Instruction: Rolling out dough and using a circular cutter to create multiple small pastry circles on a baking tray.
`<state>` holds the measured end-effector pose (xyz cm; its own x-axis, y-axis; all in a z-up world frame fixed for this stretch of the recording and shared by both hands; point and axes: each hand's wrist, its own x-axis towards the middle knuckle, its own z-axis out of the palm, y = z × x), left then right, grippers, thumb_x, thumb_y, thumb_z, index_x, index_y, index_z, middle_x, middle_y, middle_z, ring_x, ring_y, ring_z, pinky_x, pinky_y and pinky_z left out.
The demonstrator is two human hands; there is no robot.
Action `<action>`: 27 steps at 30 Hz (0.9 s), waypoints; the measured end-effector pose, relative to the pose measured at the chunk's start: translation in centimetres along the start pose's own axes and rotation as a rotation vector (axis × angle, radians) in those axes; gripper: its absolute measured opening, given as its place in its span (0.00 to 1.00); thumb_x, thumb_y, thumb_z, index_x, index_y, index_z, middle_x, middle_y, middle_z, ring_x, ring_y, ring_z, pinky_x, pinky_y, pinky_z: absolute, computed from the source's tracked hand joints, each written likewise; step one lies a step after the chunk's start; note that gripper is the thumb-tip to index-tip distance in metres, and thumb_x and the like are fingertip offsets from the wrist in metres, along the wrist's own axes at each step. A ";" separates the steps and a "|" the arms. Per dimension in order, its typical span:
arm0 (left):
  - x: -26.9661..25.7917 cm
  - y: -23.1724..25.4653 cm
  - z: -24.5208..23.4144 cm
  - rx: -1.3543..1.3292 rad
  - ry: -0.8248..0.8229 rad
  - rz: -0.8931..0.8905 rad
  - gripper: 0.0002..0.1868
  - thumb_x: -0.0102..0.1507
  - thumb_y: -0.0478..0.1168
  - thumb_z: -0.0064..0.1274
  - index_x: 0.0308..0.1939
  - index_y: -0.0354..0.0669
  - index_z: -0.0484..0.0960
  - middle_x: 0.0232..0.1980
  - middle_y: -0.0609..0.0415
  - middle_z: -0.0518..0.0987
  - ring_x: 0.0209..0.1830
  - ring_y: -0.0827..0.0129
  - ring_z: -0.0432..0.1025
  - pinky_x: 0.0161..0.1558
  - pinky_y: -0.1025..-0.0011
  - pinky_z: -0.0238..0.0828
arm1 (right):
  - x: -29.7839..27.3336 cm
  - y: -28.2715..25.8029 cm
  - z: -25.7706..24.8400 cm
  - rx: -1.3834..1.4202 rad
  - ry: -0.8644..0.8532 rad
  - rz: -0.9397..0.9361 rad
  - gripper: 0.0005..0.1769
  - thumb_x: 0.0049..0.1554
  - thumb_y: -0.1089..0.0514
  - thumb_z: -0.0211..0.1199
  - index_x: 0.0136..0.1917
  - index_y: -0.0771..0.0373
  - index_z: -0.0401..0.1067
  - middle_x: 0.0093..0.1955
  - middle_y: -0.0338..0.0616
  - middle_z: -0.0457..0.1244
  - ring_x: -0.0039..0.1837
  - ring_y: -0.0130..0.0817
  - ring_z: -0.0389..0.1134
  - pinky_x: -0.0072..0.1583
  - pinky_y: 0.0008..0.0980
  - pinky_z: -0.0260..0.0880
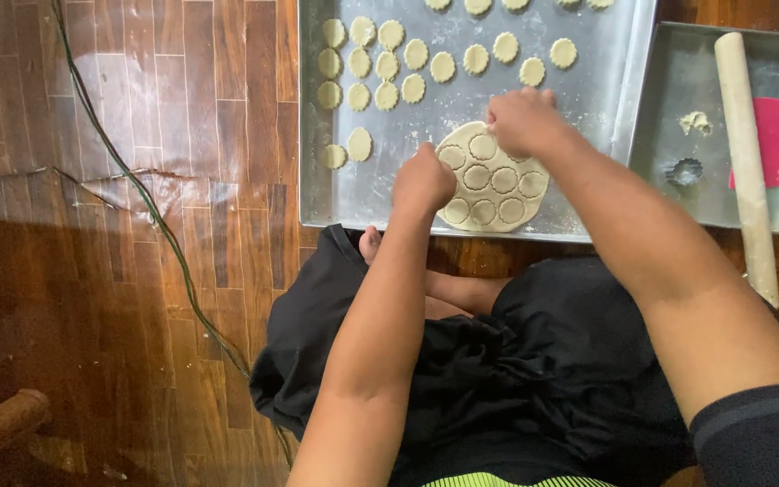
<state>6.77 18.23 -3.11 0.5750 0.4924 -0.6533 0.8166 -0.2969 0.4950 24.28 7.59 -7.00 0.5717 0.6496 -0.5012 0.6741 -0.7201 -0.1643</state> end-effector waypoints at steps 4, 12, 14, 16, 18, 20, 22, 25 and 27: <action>0.1 -0.2 0.1 0.003 -0.002 0.002 0.21 0.64 0.39 0.37 0.58 0.38 0.75 0.52 0.41 0.82 0.53 0.47 0.77 0.52 0.52 0.74 | 1.2 2.6 0.2 0.269 -0.054 -0.078 0.07 0.64 0.57 0.57 0.46 0.58 0.74 0.43 0.40 0.69 0.49 0.48 0.67 0.72 0.69 0.47; 0.2 -0.1 0.6 0.011 0.004 0.021 0.20 0.63 0.38 0.37 0.57 0.37 0.74 0.49 0.39 0.82 0.50 0.45 0.77 0.50 0.51 0.75 | -0.1 0.2 -1.4 0.277 -0.104 0.035 0.14 0.56 0.55 0.52 0.54 0.58 0.69 0.47 0.42 0.69 0.49 0.45 0.68 0.57 0.46 0.65; 0.4 -0.2 0.4 0.011 0.011 0.027 0.20 0.63 0.38 0.37 0.56 0.37 0.75 0.48 0.39 0.83 0.49 0.45 0.78 0.49 0.51 0.75 | 0.9 0.6 -0.9 0.195 -0.056 -0.021 0.17 0.55 0.54 0.54 0.57 0.58 0.69 0.47 0.42 0.70 0.51 0.47 0.69 0.63 0.49 0.62; 0.3 -0.3 0.5 0.002 0.012 0.020 0.20 0.64 0.39 0.36 0.57 0.38 0.75 0.50 0.40 0.82 0.51 0.45 0.77 0.50 0.51 0.74 | 0.7 0.8 -1.6 0.534 -0.080 -0.030 0.18 0.55 0.64 0.54 0.59 0.68 0.67 0.46 0.49 0.67 0.45 0.40 0.67 0.47 0.37 0.69; 0.1 0.0 0.1 -0.005 0.011 0.004 0.20 0.64 0.39 0.36 0.57 0.39 0.75 0.51 0.40 0.83 0.51 0.45 0.77 0.51 0.51 0.74 | 0.5 1.1 -1.9 0.622 -0.114 -0.028 0.16 0.58 0.64 0.55 0.61 0.66 0.66 0.44 0.44 0.65 0.43 0.35 0.64 0.45 0.33 0.65; 0.4 0.0 0.3 -0.014 0.005 -0.011 0.21 0.64 0.40 0.36 0.57 0.40 0.76 0.52 0.41 0.83 0.52 0.46 0.77 0.52 0.51 0.73 | 0.1 1.4 -2.1 0.709 -0.149 -0.021 0.15 0.61 0.64 0.55 0.62 0.64 0.66 0.42 0.40 0.63 0.40 0.29 0.61 0.42 0.29 0.62; 1.4 -0.2 1.3 0.113 0.245 0.119 0.20 0.63 0.42 0.42 0.55 0.38 0.77 0.43 0.42 0.85 0.41 0.47 0.79 0.47 0.54 0.73 | -0.4 1.6 -2.3 0.601 -0.125 -0.100 0.17 0.60 0.64 0.53 0.63 0.63 0.65 0.45 0.43 0.66 0.43 0.35 0.64 0.46 0.34 0.65; 5.2 0.5 3.2 0.115 0.467 0.485 0.20 0.60 0.38 0.45 0.55 0.44 0.81 0.52 0.45 0.83 0.51 0.46 0.74 0.53 0.55 0.71 | -2.1 0.0 -4.2 0.562 -0.159 -0.058 0.15 0.63 0.64 0.52 0.63 0.62 0.64 0.49 0.45 0.67 0.45 0.37 0.65 0.48 0.37 0.66; 7.6 1.0 3.7 0.198 0.347 0.515 0.21 0.60 0.40 0.46 0.57 0.50 0.81 0.54 0.45 0.80 0.54 0.46 0.71 0.54 0.52 0.69 | -2.4 0.0 -4.4 0.602 -0.149 -0.079 0.13 0.63 0.65 0.52 0.62 0.61 0.63 0.47 0.44 0.65 0.44 0.35 0.64 0.46 0.35 0.65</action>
<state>12.11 18.69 -9.70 0.8728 0.4728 -0.1212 0.4536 -0.6942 0.5588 24.95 7.09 -2.08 0.4305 0.6966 -0.5740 0.3054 -0.7108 -0.6337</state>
